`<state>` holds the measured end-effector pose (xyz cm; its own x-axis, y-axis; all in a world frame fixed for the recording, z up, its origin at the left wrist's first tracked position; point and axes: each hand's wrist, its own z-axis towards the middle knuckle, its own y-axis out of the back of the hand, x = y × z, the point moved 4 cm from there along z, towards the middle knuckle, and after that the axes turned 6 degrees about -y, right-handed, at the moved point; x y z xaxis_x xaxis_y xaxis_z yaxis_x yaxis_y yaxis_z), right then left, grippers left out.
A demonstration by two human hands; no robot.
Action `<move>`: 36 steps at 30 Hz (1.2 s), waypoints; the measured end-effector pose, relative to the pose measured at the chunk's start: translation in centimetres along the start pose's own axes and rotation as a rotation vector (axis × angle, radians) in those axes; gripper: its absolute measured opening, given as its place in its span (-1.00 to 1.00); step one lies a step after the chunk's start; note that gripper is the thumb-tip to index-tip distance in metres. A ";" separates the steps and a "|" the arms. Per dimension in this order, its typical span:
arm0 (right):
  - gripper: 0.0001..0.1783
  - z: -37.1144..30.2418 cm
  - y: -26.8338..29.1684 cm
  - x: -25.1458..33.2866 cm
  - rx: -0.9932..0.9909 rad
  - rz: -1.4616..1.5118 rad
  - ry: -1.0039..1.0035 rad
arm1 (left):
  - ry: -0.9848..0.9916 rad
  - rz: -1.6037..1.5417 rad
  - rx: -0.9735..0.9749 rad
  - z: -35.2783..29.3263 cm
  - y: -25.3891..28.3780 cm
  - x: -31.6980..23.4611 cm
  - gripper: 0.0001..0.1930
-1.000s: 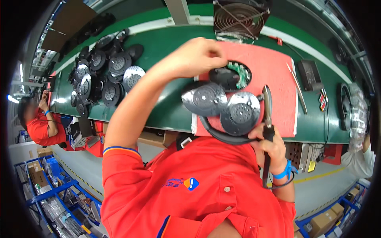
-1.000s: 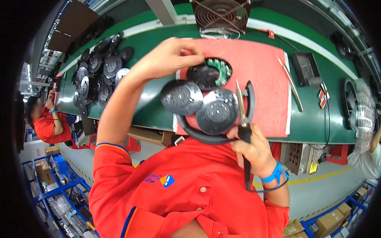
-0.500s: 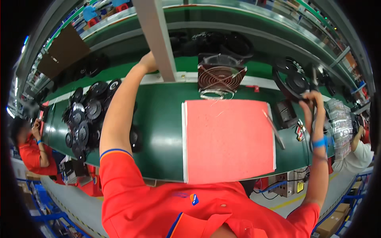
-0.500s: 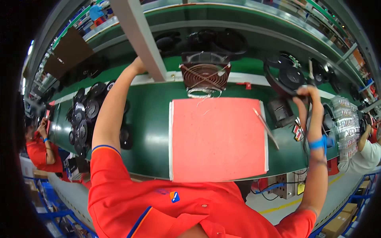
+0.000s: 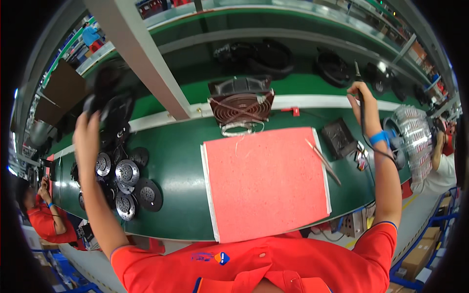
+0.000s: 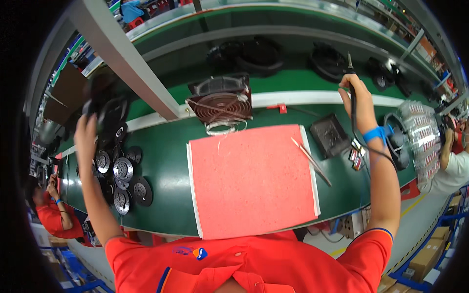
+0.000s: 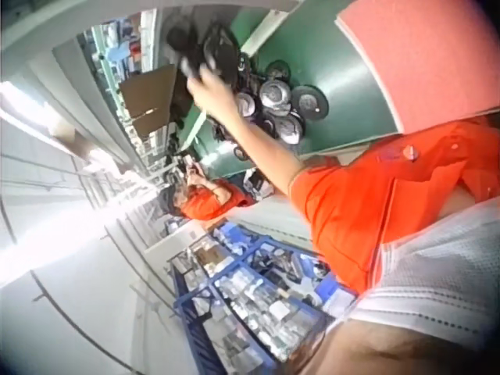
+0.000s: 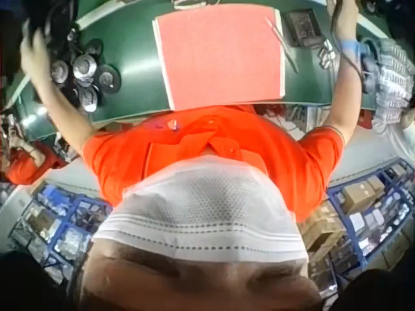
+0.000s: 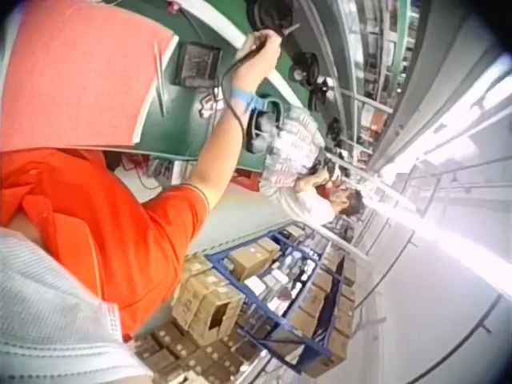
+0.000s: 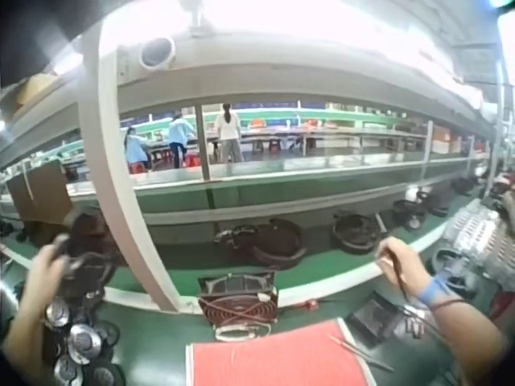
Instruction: Soldering components onto a circuit board within a plastic housing on an assembly line.
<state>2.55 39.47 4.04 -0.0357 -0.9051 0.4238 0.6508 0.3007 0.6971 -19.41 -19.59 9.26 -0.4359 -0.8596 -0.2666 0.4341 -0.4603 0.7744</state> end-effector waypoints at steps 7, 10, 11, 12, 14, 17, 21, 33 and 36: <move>-0.78 -10.3 1.7 9.3 0.257 0.136 -0.016 | 0.128 -0.292 0.142 -15.3 6.2 -5.6 -0.74; -0.73 -10.6 -0.3 12.3 0.298 0.256 -0.031 | 0.266 -0.748 0.718 -16.1 -0.8 -15.4 -0.62; -0.73 -10.5 -0.8 13.6 0.287 0.308 0.025 | 0.335 -0.809 0.846 -16.8 -2.1 -17.4 -0.61; -0.73 -10.4 -1.0 14.9 0.270 0.350 0.081 | 0.394 -0.880 0.973 -17.4 -3.2 -19.1 -0.60; -0.74 -10.8 -1.0 16.8 0.300 0.346 0.108 | 0.251 -0.870 0.944 -18.1 -5.0 -20.7 -0.62; -0.73 -12.6 -0.6 16.3 0.322 0.354 0.131 | -0.152 -0.564 0.659 -17.6 -6.4 -20.4 -0.67; -0.72 -14.3 -0.9 16.1 0.341 0.363 0.084 | -0.451 -0.469 0.345 -14.8 -8.0 -22.2 -0.75; -0.72 -14.9 -3.1 17.5 0.297 0.364 0.118 | -0.842 -0.501 0.104 -17.2 -6.9 -25.9 -0.86; -0.71 -14.4 -4.1 17.8 0.335 0.358 0.164 | -0.666 -0.464 0.270 -15.6 -3.6 -21.4 -0.87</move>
<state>10.22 17.79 0.40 0.2817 -0.7546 0.5927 0.3205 0.6562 0.6832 0.67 -3.05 3.23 -0.9322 -0.2485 -0.2633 -0.0690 -0.5919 0.8031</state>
